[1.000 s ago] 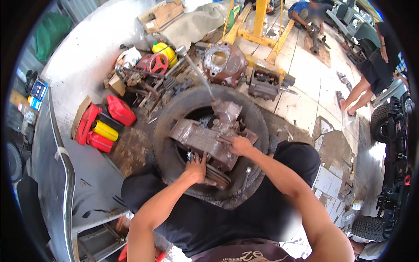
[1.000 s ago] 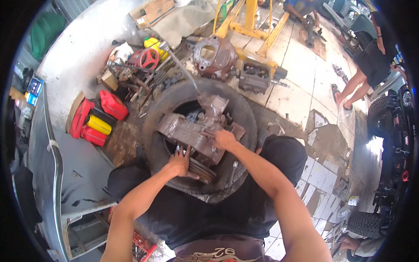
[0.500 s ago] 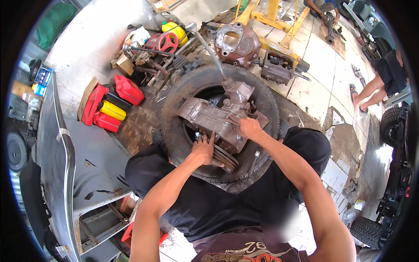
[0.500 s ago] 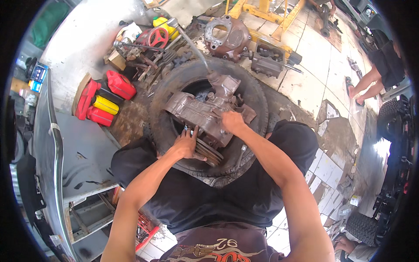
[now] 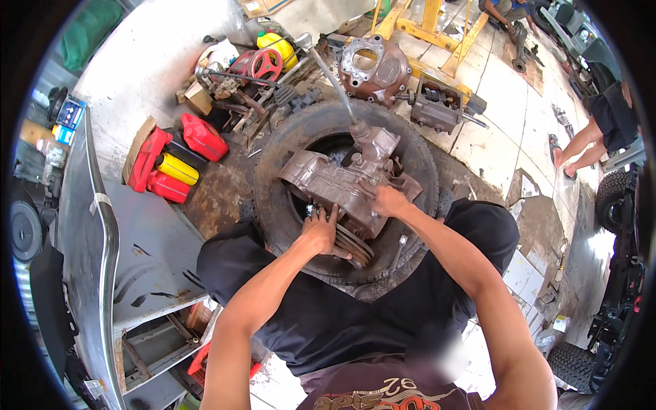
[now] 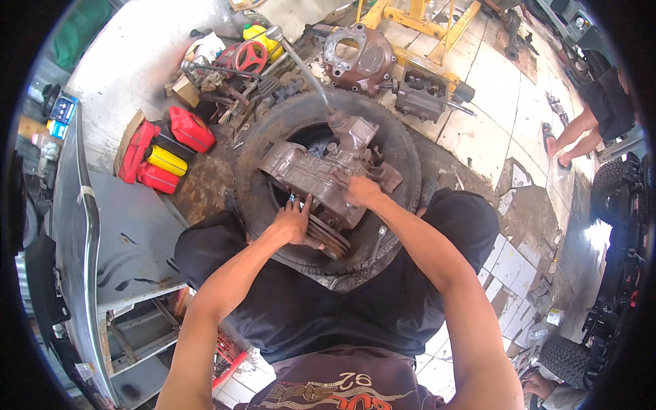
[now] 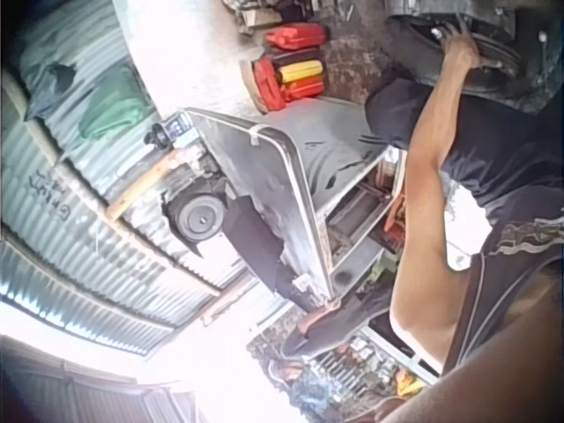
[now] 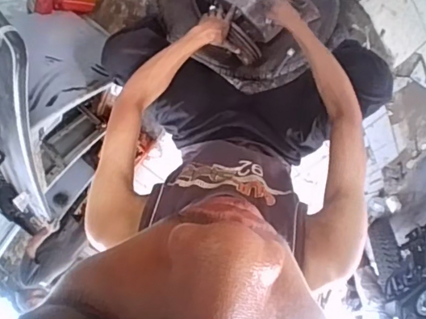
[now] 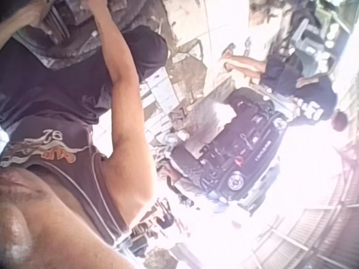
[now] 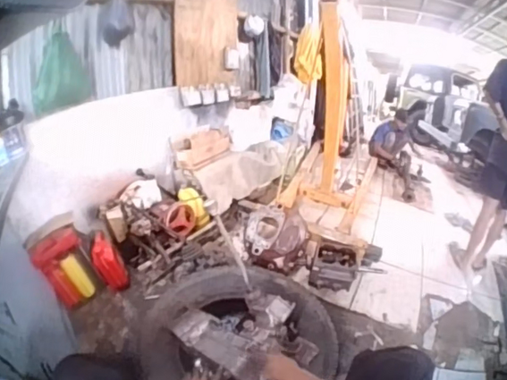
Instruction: The person scrubs a metallic engine part with a wire brush while rinsing it with a water hose. The part is placed on a tire on the floor, and the person rotates it to clean different surfaces.
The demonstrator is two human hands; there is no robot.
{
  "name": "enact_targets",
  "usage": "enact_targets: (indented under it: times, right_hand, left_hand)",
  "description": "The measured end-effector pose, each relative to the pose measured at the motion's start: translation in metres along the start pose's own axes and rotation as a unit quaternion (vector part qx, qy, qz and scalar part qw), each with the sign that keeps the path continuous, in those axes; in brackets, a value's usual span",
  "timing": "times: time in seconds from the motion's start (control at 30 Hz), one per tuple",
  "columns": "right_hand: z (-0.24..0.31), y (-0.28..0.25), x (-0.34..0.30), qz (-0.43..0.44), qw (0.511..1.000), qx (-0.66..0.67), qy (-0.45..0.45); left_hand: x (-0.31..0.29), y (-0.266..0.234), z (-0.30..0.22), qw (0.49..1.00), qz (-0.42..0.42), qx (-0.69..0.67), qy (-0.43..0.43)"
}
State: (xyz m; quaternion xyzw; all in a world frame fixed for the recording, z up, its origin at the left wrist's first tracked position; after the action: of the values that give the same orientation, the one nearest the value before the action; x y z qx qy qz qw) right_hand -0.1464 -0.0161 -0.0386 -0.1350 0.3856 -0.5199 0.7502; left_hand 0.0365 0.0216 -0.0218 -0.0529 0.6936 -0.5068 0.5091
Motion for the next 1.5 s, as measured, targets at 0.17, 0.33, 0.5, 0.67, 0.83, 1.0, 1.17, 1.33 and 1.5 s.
enact_targets:
  times: [0.17, 0.33, 0.5, 0.67, 0.83, 1.0, 1.17, 1.33, 1.5]
  right_hand:
    - [0.002, -0.007, 0.006, -0.014, 0.998, -0.046, -0.027]
    - [-0.013, 0.003, 0.018, -0.027, 0.996, -0.079, -0.039]
    - [-0.014, 0.012, 0.018, -0.009, 0.995, -0.089, -0.030]
    - [-0.022, 0.007, 0.009, 0.020, 0.985, -0.159, 0.057]
    - [0.023, -0.018, 0.003, 0.090, 0.986, 0.140, -0.013]
    - [0.004, -0.076, -0.006, -0.209, 0.962, 0.130, -0.118]
    - [-0.028, -0.059, 0.000, -0.159, 0.956, 0.247, 0.008]
    - [-0.029, -0.038, -0.003, -0.048, 0.853, 0.519, 0.036]
    - [0.025, -0.055, -0.024, 0.042, 0.820, 0.569, 0.044]
  left_hand:
    - [-0.001, 0.001, 0.001, 1.000, 0.005, 0.008, -0.005]
    - [-0.001, -0.002, -0.002, 1.000, 0.010, 0.012, -0.001]
    - [-0.001, -0.003, -0.002, 1.000, -0.002, 0.007, -0.001]
    - [0.003, -0.003, -0.004, 1.000, -0.011, 0.004, 0.003]
    - [0.000, 0.003, 0.004, 1.000, 0.000, 0.009, -0.008]
    - [0.002, -0.002, -0.003, 1.000, 0.004, 0.018, 0.003]
    - [0.004, 0.003, -0.001, 0.999, 0.020, 0.031, -0.013]
    - [0.004, 0.001, -0.002, 0.999, 0.024, 0.023, -0.009]
    - [0.002, 0.003, 0.000, 0.999, 0.017, 0.029, -0.011]
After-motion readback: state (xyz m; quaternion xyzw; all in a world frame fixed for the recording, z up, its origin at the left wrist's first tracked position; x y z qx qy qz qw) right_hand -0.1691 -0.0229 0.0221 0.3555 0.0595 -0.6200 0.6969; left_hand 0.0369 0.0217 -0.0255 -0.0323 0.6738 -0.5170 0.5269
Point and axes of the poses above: each hand's wrist, its own x-axis towards the middle knuckle, its own y-axis out of the palm, z = x × y, the point moved 9 cm from there along x, towards the middle knuckle, and after that the axes turned 11 degrees about x, right-handed, at the moved point
